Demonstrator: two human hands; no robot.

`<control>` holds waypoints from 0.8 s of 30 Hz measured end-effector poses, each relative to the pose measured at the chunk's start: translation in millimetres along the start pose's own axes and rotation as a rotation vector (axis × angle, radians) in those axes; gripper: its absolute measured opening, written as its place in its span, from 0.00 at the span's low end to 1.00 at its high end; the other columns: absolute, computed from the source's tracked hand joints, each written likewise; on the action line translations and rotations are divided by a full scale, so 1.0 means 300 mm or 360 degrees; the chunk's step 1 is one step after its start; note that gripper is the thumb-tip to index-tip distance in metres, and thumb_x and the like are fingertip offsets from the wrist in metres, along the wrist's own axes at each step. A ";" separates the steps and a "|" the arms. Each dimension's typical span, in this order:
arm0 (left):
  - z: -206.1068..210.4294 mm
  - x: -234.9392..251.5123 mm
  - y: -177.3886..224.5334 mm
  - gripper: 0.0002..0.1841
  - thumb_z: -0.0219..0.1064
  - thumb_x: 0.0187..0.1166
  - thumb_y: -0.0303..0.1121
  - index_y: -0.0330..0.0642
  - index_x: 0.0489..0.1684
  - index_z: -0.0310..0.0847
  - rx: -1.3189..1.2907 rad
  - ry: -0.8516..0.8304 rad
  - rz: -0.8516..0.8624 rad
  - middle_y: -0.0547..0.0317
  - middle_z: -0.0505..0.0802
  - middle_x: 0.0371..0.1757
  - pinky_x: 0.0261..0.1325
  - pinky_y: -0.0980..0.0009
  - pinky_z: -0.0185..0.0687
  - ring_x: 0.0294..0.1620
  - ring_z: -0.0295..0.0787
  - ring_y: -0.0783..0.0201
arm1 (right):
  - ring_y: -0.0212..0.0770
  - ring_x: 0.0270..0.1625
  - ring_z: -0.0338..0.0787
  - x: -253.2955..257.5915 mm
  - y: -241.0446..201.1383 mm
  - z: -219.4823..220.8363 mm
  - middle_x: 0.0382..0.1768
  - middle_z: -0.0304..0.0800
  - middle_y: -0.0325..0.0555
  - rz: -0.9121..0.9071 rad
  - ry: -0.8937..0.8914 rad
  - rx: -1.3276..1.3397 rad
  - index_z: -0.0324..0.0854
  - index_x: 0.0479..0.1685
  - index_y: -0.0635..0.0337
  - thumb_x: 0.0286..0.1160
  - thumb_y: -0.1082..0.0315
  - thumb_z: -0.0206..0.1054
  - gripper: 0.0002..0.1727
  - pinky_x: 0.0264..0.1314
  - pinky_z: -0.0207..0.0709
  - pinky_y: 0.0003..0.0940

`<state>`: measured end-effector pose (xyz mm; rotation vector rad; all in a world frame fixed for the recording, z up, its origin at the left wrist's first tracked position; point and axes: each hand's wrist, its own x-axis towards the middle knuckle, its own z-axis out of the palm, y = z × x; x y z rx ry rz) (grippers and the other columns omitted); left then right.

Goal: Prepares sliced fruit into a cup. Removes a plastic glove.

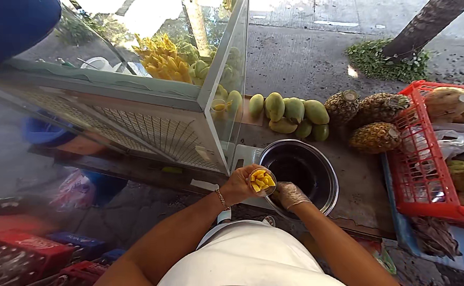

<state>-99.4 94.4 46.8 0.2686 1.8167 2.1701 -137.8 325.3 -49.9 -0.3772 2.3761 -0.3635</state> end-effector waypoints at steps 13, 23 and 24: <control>0.014 0.011 0.024 0.28 0.79 0.55 0.23 0.36 0.60 0.78 0.0249 0.0159 -0.0299 0.56 0.90 0.52 0.61 0.70 0.86 0.54 0.89 0.69 | 0.32 0.42 0.95 -0.273 -0.281 -0.354 0.42 0.94 0.39 -0.0926 0.1529 0.1356 0.83 0.51 0.59 0.68 0.74 0.75 0.13 0.47 0.93 0.32; 0.023 0.027 0.028 0.29 0.79 0.55 0.24 0.37 0.60 0.76 0.0121 0.0037 -0.0318 0.56 0.91 0.52 0.62 0.69 0.85 0.55 0.89 0.69 | 0.33 0.51 0.94 -0.242 -0.261 -0.279 0.48 0.94 0.41 -0.1286 0.1618 0.0980 0.87 0.52 0.56 0.80 0.66 0.68 0.08 0.56 0.90 0.33; 0.021 0.026 0.024 0.29 0.80 0.55 0.24 0.37 0.60 0.76 0.0115 0.0027 -0.0314 0.56 0.91 0.52 0.62 0.69 0.85 0.55 0.89 0.69 | 0.33 0.51 0.93 -0.245 -0.258 -0.282 0.48 0.94 0.41 -0.1274 0.1614 0.0927 0.87 0.52 0.57 0.81 0.67 0.67 0.09 0.57 0.90 0.32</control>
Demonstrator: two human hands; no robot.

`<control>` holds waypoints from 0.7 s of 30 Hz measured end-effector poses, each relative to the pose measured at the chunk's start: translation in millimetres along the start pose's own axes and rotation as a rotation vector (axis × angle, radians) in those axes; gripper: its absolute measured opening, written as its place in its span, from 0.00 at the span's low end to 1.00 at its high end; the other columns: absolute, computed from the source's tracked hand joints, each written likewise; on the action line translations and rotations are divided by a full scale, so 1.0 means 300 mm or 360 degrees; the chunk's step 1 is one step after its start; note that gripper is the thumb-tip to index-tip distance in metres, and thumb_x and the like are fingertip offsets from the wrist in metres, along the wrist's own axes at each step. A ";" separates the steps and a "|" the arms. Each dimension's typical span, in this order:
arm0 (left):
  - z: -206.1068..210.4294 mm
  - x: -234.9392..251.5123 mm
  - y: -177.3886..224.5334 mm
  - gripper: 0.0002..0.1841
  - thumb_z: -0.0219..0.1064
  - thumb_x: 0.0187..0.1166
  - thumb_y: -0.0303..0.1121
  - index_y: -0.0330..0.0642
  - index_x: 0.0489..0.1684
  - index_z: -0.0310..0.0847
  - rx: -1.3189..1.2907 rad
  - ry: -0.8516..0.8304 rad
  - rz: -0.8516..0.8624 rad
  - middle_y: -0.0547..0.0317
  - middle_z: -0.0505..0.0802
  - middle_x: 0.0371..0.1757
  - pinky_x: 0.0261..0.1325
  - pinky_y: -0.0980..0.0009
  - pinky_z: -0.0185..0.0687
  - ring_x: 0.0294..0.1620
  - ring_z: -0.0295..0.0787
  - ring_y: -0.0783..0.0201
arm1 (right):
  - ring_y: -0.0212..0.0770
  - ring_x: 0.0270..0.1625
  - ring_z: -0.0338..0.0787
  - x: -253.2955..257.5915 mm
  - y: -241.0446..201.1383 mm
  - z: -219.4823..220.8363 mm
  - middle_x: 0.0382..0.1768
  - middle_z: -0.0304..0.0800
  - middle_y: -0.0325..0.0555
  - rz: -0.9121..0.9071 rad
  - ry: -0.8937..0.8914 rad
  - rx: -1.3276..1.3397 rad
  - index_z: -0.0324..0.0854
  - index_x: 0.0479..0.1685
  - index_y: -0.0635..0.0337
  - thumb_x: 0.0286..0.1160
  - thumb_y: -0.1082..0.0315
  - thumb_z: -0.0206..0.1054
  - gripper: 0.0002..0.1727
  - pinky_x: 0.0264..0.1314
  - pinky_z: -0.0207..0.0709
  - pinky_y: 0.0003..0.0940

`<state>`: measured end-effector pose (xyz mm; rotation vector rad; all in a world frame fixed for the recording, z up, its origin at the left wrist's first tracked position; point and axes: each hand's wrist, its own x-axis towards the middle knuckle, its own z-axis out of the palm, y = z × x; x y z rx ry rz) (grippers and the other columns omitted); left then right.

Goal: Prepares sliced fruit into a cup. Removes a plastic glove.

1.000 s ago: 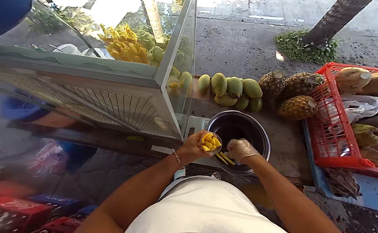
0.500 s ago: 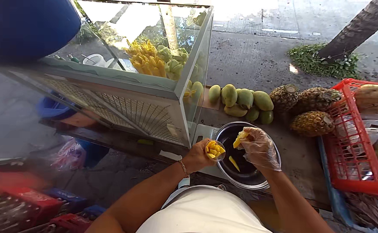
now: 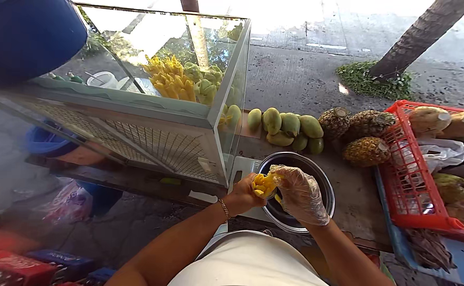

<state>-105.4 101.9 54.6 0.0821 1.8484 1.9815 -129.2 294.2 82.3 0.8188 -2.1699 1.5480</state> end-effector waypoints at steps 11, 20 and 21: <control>0.004 -0.028 0.017 0.28 0.81 0.55 0.25 0.40 0.59 0.76 0.0078 -0.0127 0.0087 0.60 0.92 0.49 0.59 0.70 0.87 0.52 0.90 0.70 | 0.33 0.37 0.91 0.053 -0.088 -0.057 0.34 0.92 0.40 0.0103 -0.0368 -0.0387 0.90 0.47 0.58 0.76 0.69 0.65 0.10 0.42 0.87 0.30; 0.049 -0.044 0.052 0.33 0.79 0.59 0.19 0.41 0.69 0.74 0.0230 0.0083 0.0305 0.58 0.91 0.54 0.61 0.67 0.89 0.55 0.91 0.69 | 0.46 0.43 0.95 0.022 -0.111 -0.021 0.45 0.96 0.51 0.0098 -0.0307 -0.0598 0.91 0.59 0.61 0.69 0.74 0.68 0.18 0.49 0.89 0.43; 0.050 -0.043 0.055 0.33 0.79 0.59 0.19 0.41 0.69 0.74 0.0241 0.0082 0.0289 0.58 0.91 0.54 0.61 0.67 0.90 0.55 0.91 0.69 | 0.47 0.45 0.95 0.021 -0.109 -0.025 0.47 0.96 0.52 0.0116 -0.0358 -0.0573 0.90 0.62 0.62 0.69 0.75 0.68 0.20 0.51 0.89 0.44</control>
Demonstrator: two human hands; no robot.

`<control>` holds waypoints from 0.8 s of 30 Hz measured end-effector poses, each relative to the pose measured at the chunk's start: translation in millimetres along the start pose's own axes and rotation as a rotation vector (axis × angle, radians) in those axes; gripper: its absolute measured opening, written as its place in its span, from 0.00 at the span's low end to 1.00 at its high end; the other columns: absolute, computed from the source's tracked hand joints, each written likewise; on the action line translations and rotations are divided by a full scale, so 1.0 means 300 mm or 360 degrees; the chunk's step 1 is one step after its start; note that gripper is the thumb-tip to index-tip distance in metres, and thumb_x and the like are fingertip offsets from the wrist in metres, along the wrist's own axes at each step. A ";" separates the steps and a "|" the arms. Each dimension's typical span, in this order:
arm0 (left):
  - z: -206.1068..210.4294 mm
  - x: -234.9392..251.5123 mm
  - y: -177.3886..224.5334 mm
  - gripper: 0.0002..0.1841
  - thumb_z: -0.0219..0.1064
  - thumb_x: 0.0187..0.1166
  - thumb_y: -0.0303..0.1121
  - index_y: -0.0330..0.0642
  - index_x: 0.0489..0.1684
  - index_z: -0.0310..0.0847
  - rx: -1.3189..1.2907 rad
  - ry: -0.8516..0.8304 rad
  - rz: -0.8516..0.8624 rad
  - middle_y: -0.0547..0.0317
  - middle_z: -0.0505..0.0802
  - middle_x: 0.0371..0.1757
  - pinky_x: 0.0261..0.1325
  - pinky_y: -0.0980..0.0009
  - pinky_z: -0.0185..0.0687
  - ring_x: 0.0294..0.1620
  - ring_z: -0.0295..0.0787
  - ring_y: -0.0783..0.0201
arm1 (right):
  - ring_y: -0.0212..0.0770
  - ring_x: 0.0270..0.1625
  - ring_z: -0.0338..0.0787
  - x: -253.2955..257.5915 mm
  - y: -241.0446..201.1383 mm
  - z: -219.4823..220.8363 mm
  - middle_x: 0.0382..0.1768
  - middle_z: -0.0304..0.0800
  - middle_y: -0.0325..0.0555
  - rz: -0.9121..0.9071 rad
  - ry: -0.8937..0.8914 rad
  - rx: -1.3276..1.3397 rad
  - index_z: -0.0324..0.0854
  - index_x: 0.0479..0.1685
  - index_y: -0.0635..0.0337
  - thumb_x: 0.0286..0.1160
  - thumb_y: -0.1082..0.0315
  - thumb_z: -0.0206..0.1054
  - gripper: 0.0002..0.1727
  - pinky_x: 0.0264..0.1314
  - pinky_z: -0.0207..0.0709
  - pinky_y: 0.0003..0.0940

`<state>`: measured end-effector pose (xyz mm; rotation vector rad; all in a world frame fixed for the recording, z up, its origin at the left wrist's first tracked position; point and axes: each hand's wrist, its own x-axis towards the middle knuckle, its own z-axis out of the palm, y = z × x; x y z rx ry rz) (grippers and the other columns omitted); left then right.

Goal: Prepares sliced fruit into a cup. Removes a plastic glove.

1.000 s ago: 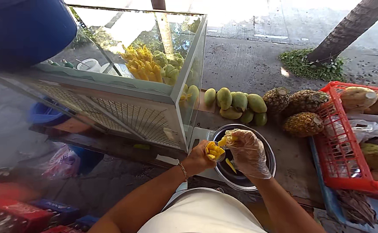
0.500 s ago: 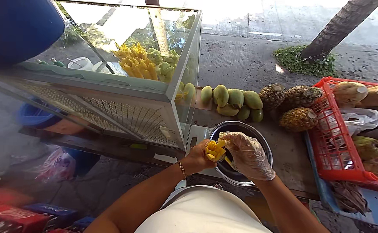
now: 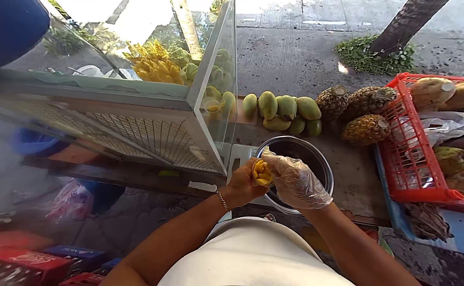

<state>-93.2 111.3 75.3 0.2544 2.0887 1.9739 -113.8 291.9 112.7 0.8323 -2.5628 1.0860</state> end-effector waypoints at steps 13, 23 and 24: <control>-0.028 -0.005 -0.042 0.32 0.88 0.50 0.24 0.32 0.56 0.77 0.0163 0.0061 0.0490 0.53 0.93 0.51 0.67 0.69 0.86 0.57 0.91 0.67 | 0.55 0.70 0.86 -0.148 0.397 0.297 0.62 0.89 0.55 0.1148 -0.1155 -0.0513 0.86 0.58 0.58 0.68 0.54 0.75 0.23 0.73 0.78 0.58; -0.051 -0.023 -0.050 0.31 0.85 0.55 0.24 0.30 0.61 0.78 0.0275 0.0147 0.0463 0.53 0.95 0.55 0.70 0.69 0.85 0.60 0.91 0.67 | 0.59 0.60 0.90 -0.054 0.389 0.150 0.51 0.92 0.61 0.1141 -0.0839 -0.0287 0.86 0.57 0.64 0.83 0.61 0.65 0.16 0.69 0.77 0.59; -0.053 -0.018 -0.056 0.33 0.85 0.56 0.25 0.30 0.64 0.77 0.0301 0.0142 0.0468 0.52 0.94 0.56 0.71 0.69 0.84 0.62 0.91 0.67 | 0.56 0.50 0.92 -0.030 0.354 0.113 0.42 0.93 0.58 0.1034 -0.0520 -0.0115 0.89 0.50 0.64 0.80 0.63 0.68 0.13 0.61 0.81 0.59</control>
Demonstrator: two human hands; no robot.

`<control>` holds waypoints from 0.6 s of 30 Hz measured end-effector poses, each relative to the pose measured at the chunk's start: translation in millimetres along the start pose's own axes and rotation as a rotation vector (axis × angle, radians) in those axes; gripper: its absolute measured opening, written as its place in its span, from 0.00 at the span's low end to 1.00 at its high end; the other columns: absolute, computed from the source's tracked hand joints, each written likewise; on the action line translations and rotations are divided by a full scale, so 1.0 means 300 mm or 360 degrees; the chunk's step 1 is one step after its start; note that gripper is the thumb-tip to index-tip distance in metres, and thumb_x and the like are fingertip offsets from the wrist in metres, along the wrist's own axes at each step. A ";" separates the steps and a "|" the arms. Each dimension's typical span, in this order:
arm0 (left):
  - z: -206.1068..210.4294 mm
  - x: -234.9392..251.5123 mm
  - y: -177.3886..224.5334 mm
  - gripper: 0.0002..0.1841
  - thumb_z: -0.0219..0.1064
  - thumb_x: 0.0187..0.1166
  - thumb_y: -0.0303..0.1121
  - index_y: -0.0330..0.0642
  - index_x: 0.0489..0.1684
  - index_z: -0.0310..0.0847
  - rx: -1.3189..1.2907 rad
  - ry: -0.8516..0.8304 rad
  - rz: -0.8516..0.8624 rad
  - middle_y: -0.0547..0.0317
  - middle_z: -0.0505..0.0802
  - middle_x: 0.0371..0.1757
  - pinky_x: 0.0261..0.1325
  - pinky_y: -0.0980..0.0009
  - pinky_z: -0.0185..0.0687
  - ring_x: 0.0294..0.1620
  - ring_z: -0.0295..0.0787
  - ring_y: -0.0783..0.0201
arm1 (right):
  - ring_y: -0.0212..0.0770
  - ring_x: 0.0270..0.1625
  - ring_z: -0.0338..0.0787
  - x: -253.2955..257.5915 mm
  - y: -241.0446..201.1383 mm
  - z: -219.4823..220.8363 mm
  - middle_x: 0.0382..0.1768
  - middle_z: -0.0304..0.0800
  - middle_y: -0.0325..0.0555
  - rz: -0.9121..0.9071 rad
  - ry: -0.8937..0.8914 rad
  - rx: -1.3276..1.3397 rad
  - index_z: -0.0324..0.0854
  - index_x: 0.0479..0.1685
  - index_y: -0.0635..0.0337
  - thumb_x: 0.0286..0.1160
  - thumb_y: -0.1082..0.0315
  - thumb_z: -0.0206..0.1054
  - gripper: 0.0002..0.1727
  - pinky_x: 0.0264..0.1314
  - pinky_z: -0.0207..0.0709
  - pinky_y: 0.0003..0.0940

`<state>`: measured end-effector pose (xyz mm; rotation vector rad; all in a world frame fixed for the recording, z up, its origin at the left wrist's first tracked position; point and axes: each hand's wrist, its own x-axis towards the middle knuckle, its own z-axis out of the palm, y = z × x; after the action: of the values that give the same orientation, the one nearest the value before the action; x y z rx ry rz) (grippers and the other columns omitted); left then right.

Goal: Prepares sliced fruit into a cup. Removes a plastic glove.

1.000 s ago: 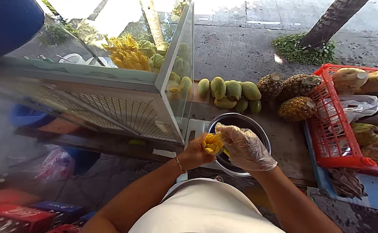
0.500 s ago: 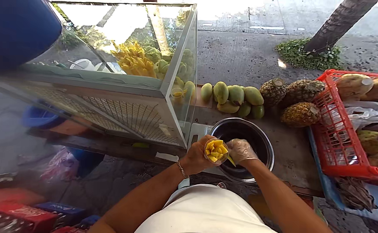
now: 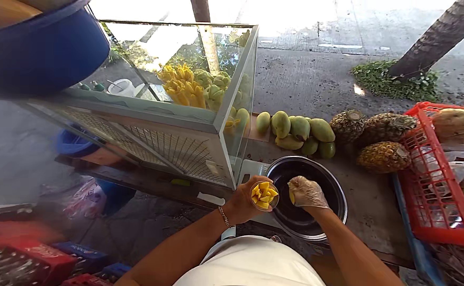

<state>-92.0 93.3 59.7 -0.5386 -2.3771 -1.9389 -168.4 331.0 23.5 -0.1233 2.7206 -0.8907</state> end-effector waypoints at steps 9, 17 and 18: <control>0.029 0.053 -0.004 0.39 0.90 0.51 0.34 0.34 0.68 0.76 -0.0079 -0.0032 -0.0138 0.56 0.93 0.54 0.67 0.73 0.85 0.57 0.89 0.74 | 0.28 0.35 0.92 -0.175 -0.292 -0.179 0.35 0.94 0.33 -0.1059 0.0637 0.1161 0.89 0.40 0.50 0.70 0.67 0.76 0.04 0.38 0.90 0.27; 0.065 0.072 -0.010 0.40 0.89 0.54 0.36 0.39 0.70 0.75 -0.0060 -0.0032 -0.0255 0.57 0.93 0.55 0.67 0.67 0.86 0.57 0.90 0.70 | 0.33 0.37 0.91 -0.216 -0.314 -0.154 0.29 0.91 0.38 -0.0939 0.0742 0.0211 0.90 0.30 0.54 0.67 0.63 0.72 0.06 0.43 0.86 0.32; 0.070 0.072 -0.012 0.40 0.89 0.54 0.37 0.40 0.70 0.75 -0.0054 -0.0017 -0.0253 0.57 0.93 0.55 0.66 0.67 0.86 0.57 0.90 0.70 | 0.35 0.38 0.91 -0.218 -0.315 -0.162 0.30 0.92 0.39 -0.0954 0.0754 0.0175 0.91 0.29 0.54 0.66 0.63 0.72 0.06 0.45 0.86 0.33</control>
<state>-109.3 118.0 56.6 -0.3723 -2.4677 -2.0464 -120.1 293.2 132.2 -0.8379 3.1073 -1.3718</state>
